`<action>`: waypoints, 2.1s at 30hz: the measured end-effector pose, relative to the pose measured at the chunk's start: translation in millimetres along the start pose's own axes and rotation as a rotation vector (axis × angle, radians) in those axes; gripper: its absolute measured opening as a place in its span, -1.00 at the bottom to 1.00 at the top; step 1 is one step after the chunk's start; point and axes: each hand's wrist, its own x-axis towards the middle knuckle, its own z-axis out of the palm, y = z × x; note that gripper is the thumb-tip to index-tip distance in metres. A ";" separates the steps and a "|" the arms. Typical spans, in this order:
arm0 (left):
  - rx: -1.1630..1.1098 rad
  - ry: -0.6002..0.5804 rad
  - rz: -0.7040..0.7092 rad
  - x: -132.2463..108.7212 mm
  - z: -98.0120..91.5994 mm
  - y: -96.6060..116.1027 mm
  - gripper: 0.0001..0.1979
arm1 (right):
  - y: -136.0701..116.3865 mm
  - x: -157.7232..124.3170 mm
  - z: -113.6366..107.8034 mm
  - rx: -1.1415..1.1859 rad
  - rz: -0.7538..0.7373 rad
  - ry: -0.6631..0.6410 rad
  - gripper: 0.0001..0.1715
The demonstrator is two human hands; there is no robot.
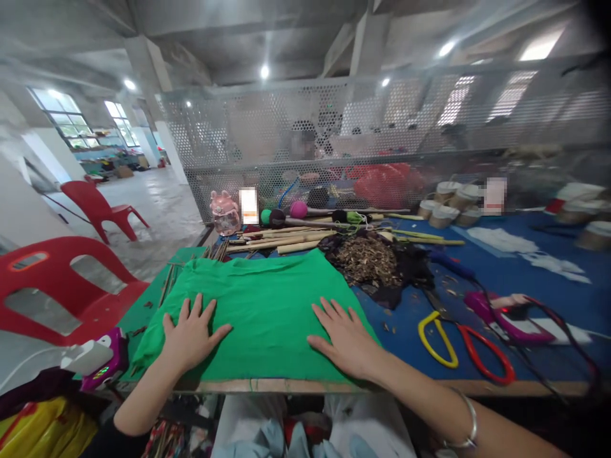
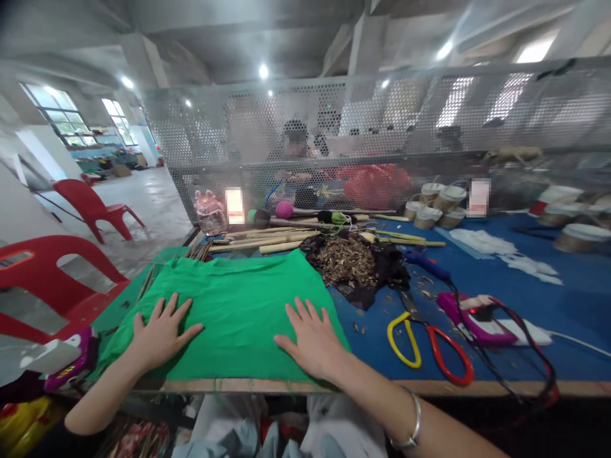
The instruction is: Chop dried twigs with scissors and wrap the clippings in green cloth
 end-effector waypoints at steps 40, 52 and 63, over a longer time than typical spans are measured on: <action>-0.207 0.051 0.153 114.0 25.3 83.7 -0.27 | 129.7 121.0 -76.5 -0.111 0.521 0.294 0.14; -0.192 0.045 0.164 116.9 26.5 84.9 -0.30 | 168.6 124.5 -66.8 -0.222 0.384 0.361 -0.36; -0.355 0.187 0.195 89.3 -31.3 124.3 -0.52 | 170.2 123.3 -67.4 -0.226 0.330 0.385 -0.40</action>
